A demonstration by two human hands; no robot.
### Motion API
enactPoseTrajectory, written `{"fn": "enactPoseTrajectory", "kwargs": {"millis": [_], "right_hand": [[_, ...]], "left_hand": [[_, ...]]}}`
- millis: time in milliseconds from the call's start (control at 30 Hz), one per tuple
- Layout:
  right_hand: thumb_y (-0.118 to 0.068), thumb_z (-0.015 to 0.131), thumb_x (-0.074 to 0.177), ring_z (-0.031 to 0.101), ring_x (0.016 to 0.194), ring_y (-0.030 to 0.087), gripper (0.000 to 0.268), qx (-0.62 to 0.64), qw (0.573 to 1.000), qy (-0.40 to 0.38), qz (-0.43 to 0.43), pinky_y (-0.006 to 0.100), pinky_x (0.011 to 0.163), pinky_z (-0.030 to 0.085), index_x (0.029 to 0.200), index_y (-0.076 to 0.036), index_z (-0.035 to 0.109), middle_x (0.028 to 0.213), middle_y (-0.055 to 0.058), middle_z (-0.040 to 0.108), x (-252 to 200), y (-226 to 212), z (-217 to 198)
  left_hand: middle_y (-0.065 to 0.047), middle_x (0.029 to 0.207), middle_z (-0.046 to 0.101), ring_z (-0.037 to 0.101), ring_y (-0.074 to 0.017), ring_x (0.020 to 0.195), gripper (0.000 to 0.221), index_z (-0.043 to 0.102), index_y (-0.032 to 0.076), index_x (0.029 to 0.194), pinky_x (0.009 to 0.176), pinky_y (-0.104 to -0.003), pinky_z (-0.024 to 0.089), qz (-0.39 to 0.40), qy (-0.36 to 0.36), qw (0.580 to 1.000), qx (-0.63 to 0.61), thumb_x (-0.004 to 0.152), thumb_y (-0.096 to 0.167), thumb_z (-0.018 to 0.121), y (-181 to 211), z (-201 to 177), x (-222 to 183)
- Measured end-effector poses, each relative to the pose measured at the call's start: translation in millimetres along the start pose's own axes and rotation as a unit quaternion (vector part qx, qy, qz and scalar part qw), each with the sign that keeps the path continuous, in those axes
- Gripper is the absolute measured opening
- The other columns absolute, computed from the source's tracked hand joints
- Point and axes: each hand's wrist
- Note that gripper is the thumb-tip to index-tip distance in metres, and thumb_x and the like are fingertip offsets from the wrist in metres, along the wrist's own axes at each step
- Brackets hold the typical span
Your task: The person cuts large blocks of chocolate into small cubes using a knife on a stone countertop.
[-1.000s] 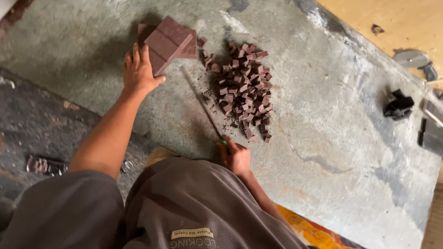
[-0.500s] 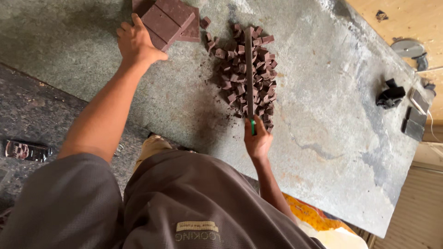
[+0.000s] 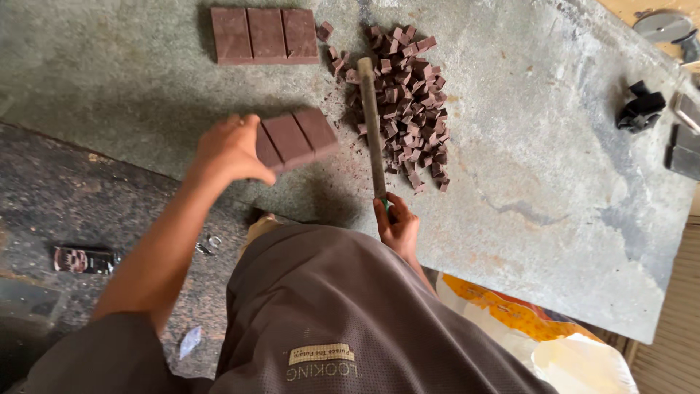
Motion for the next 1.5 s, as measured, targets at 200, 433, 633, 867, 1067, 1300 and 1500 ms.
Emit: {"fn": "enactPoseTrajectory", "kwargs": {"millis": [200, 433, 633, 867, 1067, 1300, 1500], "right_hand": [[-0.023, 0.071, 0.098, 0.044, 0.041, 0.006, 0.031, -0.033, 0.993, -0.07, -0.088, 0.029, 0.039, 0.03, 0.117, 0.002, 0.069, 0.052, 0.003, 0.059, 22.4, -9.0, -9.4], [-0.026, 0.071, 0.098, 0.041, 0.044, 0.008, 0.033, -0.008, 0.996, -0.069, -0.059, 0.033, 0.042, 0.029, 0.117, 0.001, 0.069, 0.052, 0.003, 0.056, 33.3, -28.5, -5.6], [-0.023, 0.074, 0.096, 0.043, 0.058, 0.002, 0.036, 0.124, 0.99, -0.067, -0.026, 0.027, 0.048, 0.035, 0.117, 0.005, 0.065, 0.061, -0.002, 0.056, 12.5, -19.9, 11.5], [-0.023, 0.074, 0.097, 0.043, 0.057, 0.005, 0.038, 0.169, 0.978, -0.109, 0.062, 0.028, 0.049, 0.034, 0.121, 0.005, 0.065, 0.061, 0.002, 0.055, -4.1, 13.7, 17.3], [-0.021, 0.079, 0.091, 0.053, 0.065, 0.003, 0.05, 0.253, 0.958, -0.098, 0.093, 0.024, 0.054, 0.041, 0.13, 0.005, 0.058, 0.074, 0.0, 0.068, -1.0, 13.1, 20.6], [-0.018, 0.073, 0.099, 0.053, 0.065, 0.006, 0.042, 0.241, 0.967, -0.06, 0.059, 0.025, 0.057, 0.042, 0.133, -0.001, 0.054, 0.072, -0.001, 0.061, -6.6, -47.4, 43.6], [-0.017, 0.071, 0.1, 0.046, 0.053, 0.007, 0.034, 0.05, 0.996, 0.067, 0.024, 0.027, 0.047, 0.034, 0.128, -0.002, 0.06, 0.059, 0.001, 0.054, -24.7, -100.2, 64.2]], "left_hand": [[-0.019, 0.141, 0.05, 0.047, -0.0401, 0.136, 0.115, 0.04, 0.011, 0.143, 0.104, -0.056, 0.05, 0.016, 0.024, 0.997, 0.065, 0.049, 0.032, 0.103, -5.7, 34.3, -0.6], [-0.023, 0.14, 0.049, 0.044, -0.045, 0.135, 0.132, 0.033, 0.015, 0.151, 0.109, -0.052, 0.045, 0.056, 0.068, 0.996, 0.007, 0.04, 0.032, 0.104, -0.3, 25.5, -13.1], [-0.027, 0.14, 0.049, 0.042, -0.0468, 0.134, 0.142, 0.024, 0.015, 0.158, 0.114, -0.051, 0.038, 0.061, 0.07, 0.995, 0.024, 0.042, 0.032, 0.104, 9.6, 13.8, -13.8], [-0.019, 0.142, 0.049, 0.043, -0.0405, 0.136, 0.14, 0.026, 0.02, 0.158, 0.108, -0.058, 0.04, 0.038, 0.091, 0.994, 0.05, 0.042, 0.029, 0.104, 24.4, 8.2, -35.2], [-0.015, 0.131, 0.056, 0.051, -0.0368, 0.127, 0.109, 0.045, 0.014, 0.147, 0.105, -0.051, 0.045, 0.124, 0.16, 0.975, 0.088, 0.054, 0.023, 0.1, 16.9, 13.0, -20.1], [-0.01, 0.105, 0.065, 0.062, -0.0328, 0.107, 0.048, 0.073, 0.009, 0.108, 0.091, -0.045, 0.052, 0.279, 0.171, 0.945, 0.018, 0.067, 0.023, 0.094, -12.9, 5.3, -2.8], [-0.009, 0.095, 0.075, 0.073, -0.0306, 0.084, 0.035, 0.073, 0.012, 0.109, 0.074, -0.045, 0.056, 0.229, 0.031, 0.969, -0.09, 0.08, 0.025, 0.086, -25.1, 16.7, -6.7]]}}
Point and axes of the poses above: each hand's wrist, its own x-axis towards the middle knuckle, its own z-axis out of the palm, y = z × x
